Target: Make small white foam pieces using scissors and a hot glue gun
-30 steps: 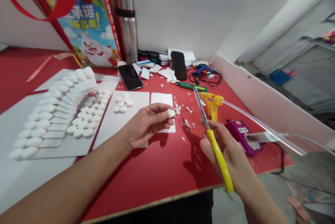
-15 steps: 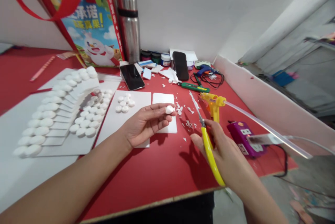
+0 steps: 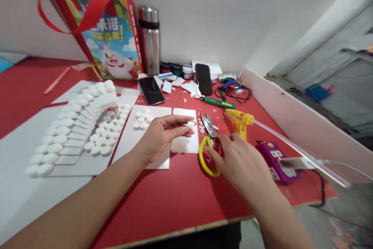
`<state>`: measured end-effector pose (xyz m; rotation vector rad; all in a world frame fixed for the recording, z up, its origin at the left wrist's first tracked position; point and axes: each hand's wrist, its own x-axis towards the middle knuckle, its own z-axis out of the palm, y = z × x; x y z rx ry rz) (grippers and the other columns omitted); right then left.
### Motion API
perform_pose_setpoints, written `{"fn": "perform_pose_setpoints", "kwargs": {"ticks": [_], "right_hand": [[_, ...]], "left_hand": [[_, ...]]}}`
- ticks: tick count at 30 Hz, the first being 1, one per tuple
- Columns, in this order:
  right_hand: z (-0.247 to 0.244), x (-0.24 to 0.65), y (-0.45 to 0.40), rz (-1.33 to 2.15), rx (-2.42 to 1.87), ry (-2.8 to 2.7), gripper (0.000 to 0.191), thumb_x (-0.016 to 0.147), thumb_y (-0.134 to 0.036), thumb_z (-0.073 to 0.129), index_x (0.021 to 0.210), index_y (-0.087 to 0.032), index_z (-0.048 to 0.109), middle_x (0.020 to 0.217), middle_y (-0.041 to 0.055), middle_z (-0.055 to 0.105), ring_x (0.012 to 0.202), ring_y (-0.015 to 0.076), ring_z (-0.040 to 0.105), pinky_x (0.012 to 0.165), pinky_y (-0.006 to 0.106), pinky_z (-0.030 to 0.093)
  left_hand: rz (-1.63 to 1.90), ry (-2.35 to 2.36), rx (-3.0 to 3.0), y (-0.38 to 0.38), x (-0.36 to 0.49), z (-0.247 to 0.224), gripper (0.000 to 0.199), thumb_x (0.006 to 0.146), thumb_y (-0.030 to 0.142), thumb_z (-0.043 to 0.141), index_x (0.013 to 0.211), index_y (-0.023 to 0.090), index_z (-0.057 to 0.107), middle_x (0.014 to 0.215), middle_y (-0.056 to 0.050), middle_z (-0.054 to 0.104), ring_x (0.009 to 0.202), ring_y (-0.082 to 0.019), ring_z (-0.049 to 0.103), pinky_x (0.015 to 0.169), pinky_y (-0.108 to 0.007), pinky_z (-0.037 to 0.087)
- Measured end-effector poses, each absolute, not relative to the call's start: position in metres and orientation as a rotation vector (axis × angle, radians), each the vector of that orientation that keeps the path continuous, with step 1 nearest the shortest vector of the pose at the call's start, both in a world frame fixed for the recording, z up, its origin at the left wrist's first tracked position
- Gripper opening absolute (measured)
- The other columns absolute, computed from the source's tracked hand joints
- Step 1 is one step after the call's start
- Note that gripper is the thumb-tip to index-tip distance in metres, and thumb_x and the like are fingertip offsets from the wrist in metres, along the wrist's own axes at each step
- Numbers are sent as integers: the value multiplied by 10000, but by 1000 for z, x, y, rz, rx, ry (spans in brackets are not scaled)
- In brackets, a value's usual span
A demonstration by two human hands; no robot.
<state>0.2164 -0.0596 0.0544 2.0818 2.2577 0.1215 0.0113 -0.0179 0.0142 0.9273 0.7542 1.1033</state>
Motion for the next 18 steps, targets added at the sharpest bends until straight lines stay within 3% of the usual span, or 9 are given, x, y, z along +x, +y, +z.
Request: {"fn": "perform_pose_setpoints", "kwargs": {"ticks": [3, 5, 8, 12, 18], "right_hand": [[61, 213, -54, -197, 2244, 2635, 299, 983, -441, 611, 1072, -174, 709, 865, 102, 730, 719, 242, 705, 656, 346, 502], [58, 207, -44, -796, 2321, 2836, 315, 951, -443, 655, 1129, -186, 686, 863, 65, 742, 737, 208, 711, 688, 323, 534], [46, 194, -25, -1616, 2216, 2704, 286, 880, -434, 734, 1008, -184, 684, 841, 53, 740, 699, 188, 703, 607, 291, 528], [30, 183, -8, -2176, 2109, 2590, 289, 801, -408, 822, 896, -171, 687, 781, 31, 720, 656, 158, 678, 542, 255, 510], [12, 181, 0, -2684, 1942, 2456, 290, 735, -354, 898, 878, -154, 745, 728, 13, 728, 635, 124, 668, 580, 239, 534]], "left_hand": [[1165, 884, 1145, -18, 11, 14, 308, 816, 265, 850, 1109, 176, 808, 977, -62, 789, 839, -153, 734, 815, -268, 587], [1197, 968, 1298, -19, 11, 13, 358, 842, 281, 824, 1180, 174, 776, 1062, -76, 772, 897, -174, 724, 827, -290, 578], [1240, 1067, 1521, -19, 9, 10, 352, 899, 296, 763, 1232, 189, 733, 1119, -84, 742, 940, -180, 703, 872, -306, 562], [1310, 1082, 1682, -15, 7, 7, 142, 916, 269, 730, 1028, 192, 771, 1032, -72, 713, 931, -185, 687, 870, -305, 557], [1290, 1136, 1431, -9, 6, 5, 126, 875, 257, 759, 967, 192, 815, 977, -61, 743, 902, -187, 695, 819, -296, 542]]}}
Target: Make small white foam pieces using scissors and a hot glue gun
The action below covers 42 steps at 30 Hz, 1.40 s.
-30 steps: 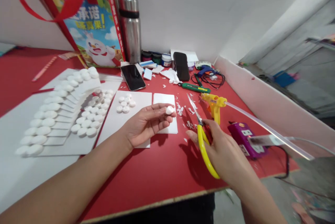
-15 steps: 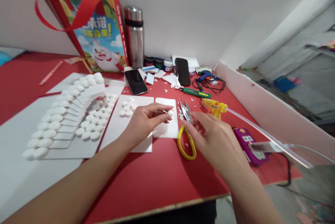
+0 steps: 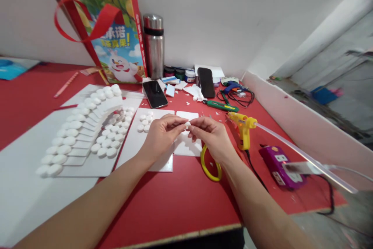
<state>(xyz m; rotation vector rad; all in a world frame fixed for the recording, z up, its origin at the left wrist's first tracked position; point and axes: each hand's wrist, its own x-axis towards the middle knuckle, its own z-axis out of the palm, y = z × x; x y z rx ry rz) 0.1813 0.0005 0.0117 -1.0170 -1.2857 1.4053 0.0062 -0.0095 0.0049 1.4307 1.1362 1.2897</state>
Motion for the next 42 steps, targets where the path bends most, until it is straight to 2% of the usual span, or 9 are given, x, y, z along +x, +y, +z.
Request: {"fn": "perform_pose_setpoints", "kwargs": {"ticks": [11, 16, 19, 23, 26, 29, 32, 35, 42], "right_hand": [[5, 182, 10, 1352, -1014, -1338, 307, 680, -386, 929, 795, -150, 769, 683, 23, 733, 597, 137, 666, 601, 280, 574], [5, 187, 14, 1374, -988, -1281, 356, 640, -371, 954, 824, -161, 734, 662, 1, 717, 573, 133, 658, 544, 256, 552], [3, 193, 14, 1363, -998, -1290, 350, 683, -381, 932, 847, -162, 714, 630, -8, 699, 520, 117, 622, 491, 235, 512], [-2, 200, 12, 1384, -990, -1324, 321, 761, -407, 881, 871, -158, 710, 571, -22, 657, 438, 96, 556, 421, 214, 441], [-1, 199, 8, 1405, -963, -1284, 311, 789, -421, 861, 861, -174, 687, 539, -54, 591, 400, 72, 474, 380, 198, 392], [5, 196, 4, 1518, -918, -1202, 335, 820, -458, 832, 802, -195, 625, 515, -89, 484, 391, 47, 379, 356, 167, 292], [10, 195, 2, 1637, -899, -1165, 394, 791, -474, 852, 739, -188, 587, 495, -110, 381, 399, 25, 291, 369, 151, 200], [13, 196, 3, 1683, -921, -1146, 389, 744, -462, 885, 776, -175, 625, 507, -113, 363, 414, 18, 246, 384, 153, 145], [11, 193, 4, 1810, -929, -1086, 402, 714, -459, 904, 789, -177, 627, 511, -122, 342, 414, 15, 193, 378, 160, 122]], "left_hand": [[1370, 1233, 1596, -11, 14, 5, 122, 872, 155, 703, 886, 192, 817, 877, -42, 702, 802, -157, 657, 739, -277, 531], [1372, 1154, 1674, -7, 16, 5, 133, 906, 158, 674, 952, 197, 792, 958, -58, 705, 907, -176, 676, 812, -293, 538], [1342, 1088, 1686, -5, 19, 4, 130, 894, 156, 703, 1004, 194, 758, 1033, -67, 697, 929, -179, 681, 859, -310, 547], [1325, 1101, 1745, -5, 23, 3, 81, 886, 142, 716, 953, 185, 705, 997, -55, 669, 863, -163, 655, 812, -295, 544], [1328, 1091, 1789, -8, 25, 2, 75, 906, 166, 711, 972, 189, 685, 985, -49, 655, 869, -164, 643, 818, -296, 539], [1404, 1058, 1842, -13, 25, 1, 79, 929, 203, 703, 1003, 202, 677, 1028, -57, 649, 894, -172, 624, 845, -313, 532], [1466, 1075, 1895, -16, 24, 2, 75, 931, 202, 702, 1003, 220, 692, 1082, -66, 650, 959, -191, 616, 881, -329, 526], [1473, 1089, 1927, -15, 23, 3, 94, 917, 184, 712, 1002, 224, 715, 1107, -69, 649, 1014, -203, 624, 919, -339, 525], [1476, 1073, 1941, -13, 18, 3, 80, 904, 174, 739, 969, 219, 732, 1043, -57, 670, 992, -196, 637, 917, -328, 512]]}}
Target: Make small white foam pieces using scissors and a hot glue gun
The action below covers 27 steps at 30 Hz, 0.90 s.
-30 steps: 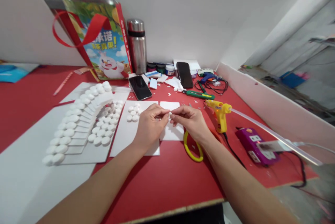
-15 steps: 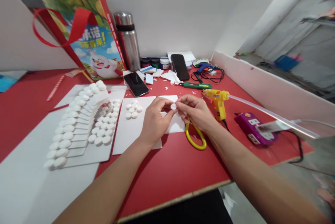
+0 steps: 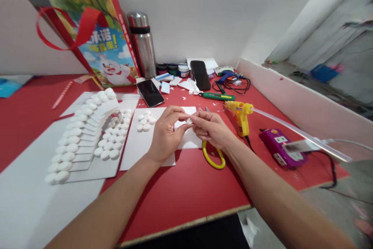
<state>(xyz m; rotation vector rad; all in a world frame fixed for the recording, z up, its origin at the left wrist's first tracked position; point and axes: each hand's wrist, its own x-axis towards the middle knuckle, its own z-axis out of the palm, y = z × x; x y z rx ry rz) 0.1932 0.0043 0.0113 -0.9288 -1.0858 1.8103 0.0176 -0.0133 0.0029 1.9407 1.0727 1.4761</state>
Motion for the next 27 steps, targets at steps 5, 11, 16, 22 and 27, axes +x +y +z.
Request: {"fn": "perform_pose_setpoints", "kwargs": {"ticks": [5, 11, 16, 22, 27], "right_hand": [[10, 192, 3, 1854, -888, -1017, 414, 689, -423, 930, 780, -170, 615, 527, -117, 381, 422, 5, 195, 385, 151, 124], [14, 196, 0, 1918, -891, -960, 454, 652, -417, 952, 733, -158, 588, 553, -92, 465, 414, -15, 186, 372, 143, 86], [14, 192, -2, 1827, -969, -987, 454, 683, -480, 929, 732, -150, 621, 551, -79, 479, 397, -4, 251, 360, 156, 113], [20, 190, -5, 1663, -997, -998, 449, 758, -552, 855, 844, -133, 721, 672, -35, 542, 418, -1, 308, 381, 182, 129], [22, 191, -9, 1616, -1075, -1049, 355, 786, -477, 825, 861, -149, 710, 602, -65, 469, 432, 20, 276, 408, 204, 136]], "left_hand": [[1489, 1066, 1896, -14, 17, 2, 59, 895, 232, 767, 949, 220, 745, 1046, -60, 682, 994, -200, 651, 916, -331, 512], [1468, 1043, 1963, -15, 19, 3, 85, 895, 252, 773, 958, 215, 729, 1049, -67, 682, 1005, -202, 655, 926, -335, 516], [1445, 1100, 2065, -16, 15, 3, 76, 906, 189, 732, 976, 191, 705, 1023, -65, 654, 923, -173, 638, 848, -307, 520], [1441, 1237, 1820, -7, -3, 28, 82, 878, 191, 716, 953, 160, 715, 957, -48, 662, 782, -132, 618, 746, -274, 521], [1377, 1361, 1631, -6, -29, 52, 248, 868, 303, 773, 1079, 173, 765, 914, -50, 729, 806, -169, 680, 730, -285, 542]]}}
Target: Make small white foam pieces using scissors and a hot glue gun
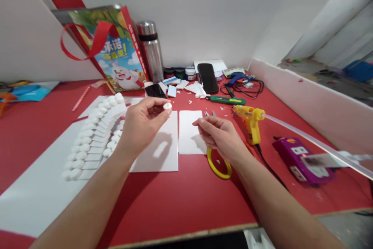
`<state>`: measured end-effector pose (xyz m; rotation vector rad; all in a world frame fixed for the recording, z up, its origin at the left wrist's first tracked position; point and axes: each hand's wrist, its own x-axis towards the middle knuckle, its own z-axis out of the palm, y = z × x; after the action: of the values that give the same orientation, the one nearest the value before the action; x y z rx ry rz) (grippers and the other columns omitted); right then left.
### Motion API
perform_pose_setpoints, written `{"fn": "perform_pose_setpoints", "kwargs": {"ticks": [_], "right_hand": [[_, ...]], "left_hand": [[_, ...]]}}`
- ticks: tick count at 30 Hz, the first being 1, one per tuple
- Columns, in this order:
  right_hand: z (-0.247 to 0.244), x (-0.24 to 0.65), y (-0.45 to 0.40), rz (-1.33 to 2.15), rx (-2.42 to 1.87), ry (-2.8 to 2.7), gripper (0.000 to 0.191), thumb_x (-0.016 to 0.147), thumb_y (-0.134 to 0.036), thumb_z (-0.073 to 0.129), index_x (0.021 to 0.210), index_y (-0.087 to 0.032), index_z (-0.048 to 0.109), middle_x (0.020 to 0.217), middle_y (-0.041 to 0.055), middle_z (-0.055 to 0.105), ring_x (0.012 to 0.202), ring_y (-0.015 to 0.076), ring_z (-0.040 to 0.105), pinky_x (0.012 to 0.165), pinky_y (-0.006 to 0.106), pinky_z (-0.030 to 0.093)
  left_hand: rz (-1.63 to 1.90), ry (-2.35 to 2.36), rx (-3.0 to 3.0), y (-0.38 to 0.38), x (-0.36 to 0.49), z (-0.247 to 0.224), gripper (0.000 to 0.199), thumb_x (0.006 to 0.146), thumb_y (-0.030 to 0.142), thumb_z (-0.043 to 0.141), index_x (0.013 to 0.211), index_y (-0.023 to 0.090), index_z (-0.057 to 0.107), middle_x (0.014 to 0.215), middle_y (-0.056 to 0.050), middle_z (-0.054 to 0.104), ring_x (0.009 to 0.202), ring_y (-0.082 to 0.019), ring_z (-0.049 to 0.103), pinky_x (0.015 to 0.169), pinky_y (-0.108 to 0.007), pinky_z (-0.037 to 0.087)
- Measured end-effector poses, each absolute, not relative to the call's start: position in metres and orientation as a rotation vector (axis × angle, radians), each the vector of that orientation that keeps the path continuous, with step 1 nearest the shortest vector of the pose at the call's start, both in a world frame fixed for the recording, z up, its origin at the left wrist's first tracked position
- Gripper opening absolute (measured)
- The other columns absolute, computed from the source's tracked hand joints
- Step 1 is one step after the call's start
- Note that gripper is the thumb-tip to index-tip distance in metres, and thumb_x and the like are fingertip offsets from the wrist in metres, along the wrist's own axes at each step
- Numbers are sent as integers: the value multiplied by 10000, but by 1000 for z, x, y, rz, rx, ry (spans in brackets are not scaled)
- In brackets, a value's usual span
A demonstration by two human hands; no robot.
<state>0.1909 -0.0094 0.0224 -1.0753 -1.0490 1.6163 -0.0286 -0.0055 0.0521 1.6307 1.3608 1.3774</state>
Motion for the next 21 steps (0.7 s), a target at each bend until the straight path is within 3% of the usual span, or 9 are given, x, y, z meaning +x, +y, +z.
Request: {"fn": "perform_pose_setpoints", "kwargs": {"ticks": [7, 13, 21], "right_hand": [[16, 187, -13, 1194, -1264, -1625, 273, 908, -399, 656, 805, -153, 711, 625, -14, 580, 549, 94, 444, 499, 253, 302], [12, 188, -11, 957, -1310, -1792, 242, 941, -318, 612, 776, -169, 706, 617, -23, 597, 561, 103, 460, 551, 268, 326], [7, 184, -16, 842, -1253, -1895, 232, 954, -249, 582, 761, -181, 691, 672, -2, 660, 619, 129, 553, 602, 266, 373]], "left_hand": [[1198, 1605, 2071, -21, -61, 32, 200, 935, 301, 694, 1100, 193, 730, 1015, -64, 745, 855, -199, 710, 839, -361, 573], [906, 1554, 2620, -18, -65, 14, 188, 973, 234, 600, 1015, 135, 753, 1285, -171, 675, 1251, -347, 594, 1070, -542, 472], [817, 1619, 2625, -16, -77, -2, 217, 960, 215, 589, 1070, 145, 762, 1389, -177, 624, 1414, -390, 472, 1149, -613, 414]]}}
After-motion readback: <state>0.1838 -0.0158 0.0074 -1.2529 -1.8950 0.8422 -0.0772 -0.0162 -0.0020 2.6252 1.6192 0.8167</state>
